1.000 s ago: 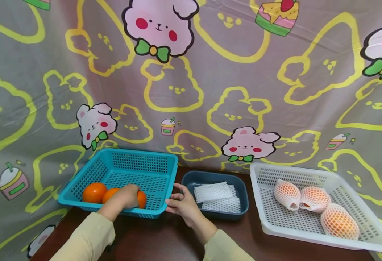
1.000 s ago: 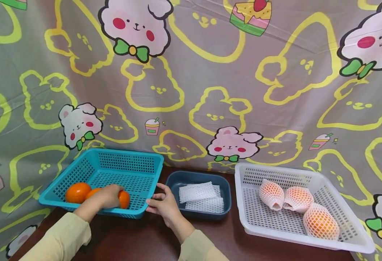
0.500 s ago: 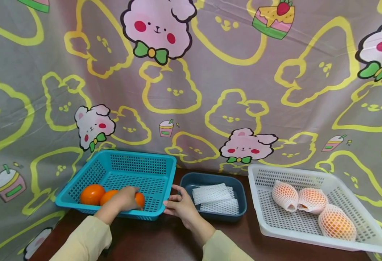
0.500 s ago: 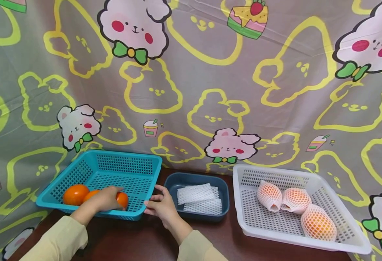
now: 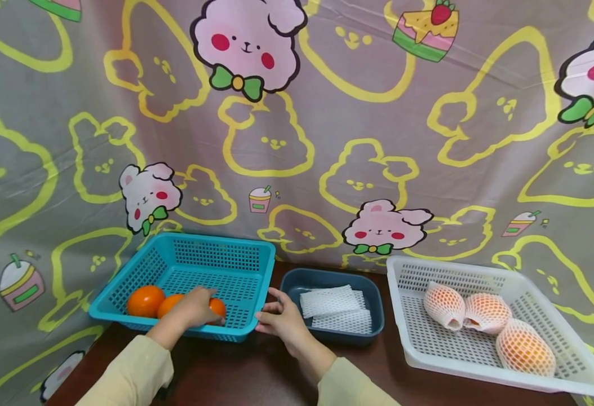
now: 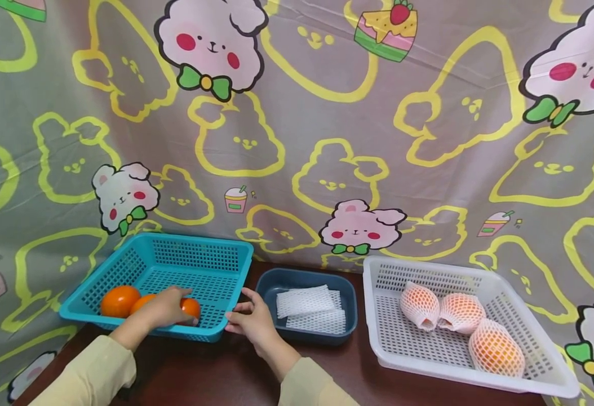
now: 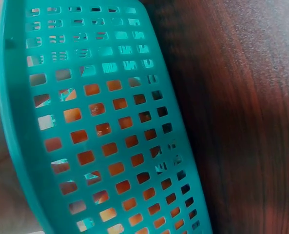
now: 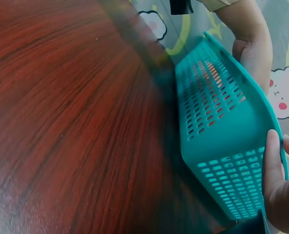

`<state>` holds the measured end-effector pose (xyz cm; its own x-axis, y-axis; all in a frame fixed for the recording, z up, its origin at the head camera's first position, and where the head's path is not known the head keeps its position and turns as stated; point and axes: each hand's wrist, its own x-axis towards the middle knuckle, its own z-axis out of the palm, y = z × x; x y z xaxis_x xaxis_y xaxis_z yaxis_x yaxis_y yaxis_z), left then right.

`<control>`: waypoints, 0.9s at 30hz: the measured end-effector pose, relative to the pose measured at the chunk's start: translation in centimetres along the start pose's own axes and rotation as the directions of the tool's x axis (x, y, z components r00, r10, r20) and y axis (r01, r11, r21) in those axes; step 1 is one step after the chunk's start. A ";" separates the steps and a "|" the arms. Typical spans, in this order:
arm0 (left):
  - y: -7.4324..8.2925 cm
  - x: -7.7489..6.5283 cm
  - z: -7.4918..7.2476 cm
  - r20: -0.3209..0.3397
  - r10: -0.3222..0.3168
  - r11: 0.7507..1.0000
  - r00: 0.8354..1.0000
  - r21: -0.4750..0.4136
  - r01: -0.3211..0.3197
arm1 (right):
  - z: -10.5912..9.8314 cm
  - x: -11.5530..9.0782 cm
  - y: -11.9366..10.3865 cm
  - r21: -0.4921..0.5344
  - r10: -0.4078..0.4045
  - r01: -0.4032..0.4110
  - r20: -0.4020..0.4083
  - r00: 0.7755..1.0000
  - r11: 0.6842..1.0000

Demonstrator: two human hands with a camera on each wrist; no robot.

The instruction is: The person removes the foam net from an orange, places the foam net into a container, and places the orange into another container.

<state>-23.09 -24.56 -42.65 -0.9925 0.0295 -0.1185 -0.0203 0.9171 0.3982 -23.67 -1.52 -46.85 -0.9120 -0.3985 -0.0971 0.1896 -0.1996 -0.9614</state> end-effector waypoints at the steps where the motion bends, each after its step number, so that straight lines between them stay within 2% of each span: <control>1: 0.0 0.0 0.0 -0.005 0.002 1.000 1.000 -0.001 -0.002 | -0.1 0.0 -0.1 -0.003 0.001 -0.001 0.006 1.000 1.000; 8: -0.1 0.1 -0.3 -0.028 0.006 0.999 1.000 -0.040 -0.007 | -1.0 0.1 -0.7 -0.017 -0.007 0.008 0.046 0.999 1.000; 13: -0.1 -0.1 -0.3 -0.090 0.021 0.998 0.996 -0.056 -0.026 | -1.5 0.0 -1.3 -0.085 -0.039 0.045 0.075 0.996 0.995; 20: 1.2 -0.2 -0.1 -0.182 0.015 0.988 0.983 -0.146 -0.042 | -3.4 -0.3 -2.9 -0.148 -0.085 0.107 0.148 0.985 0.983; 27: 2.6 -0.2 0.1 -0.253 0.039 0.981 0.967 -0.176 -0.086 | -5.5 -1.2 -5.1 -0.222 -0.094 0.143 0.217 0.972 0.965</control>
<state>-22.92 -22.17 -41.74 -0.9908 -0.0357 0.1309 0.0444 0.8266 0.5610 -25.54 4.92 -43.28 -0.8251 -0.5626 0.0516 -0.0278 -0.0508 -0.9983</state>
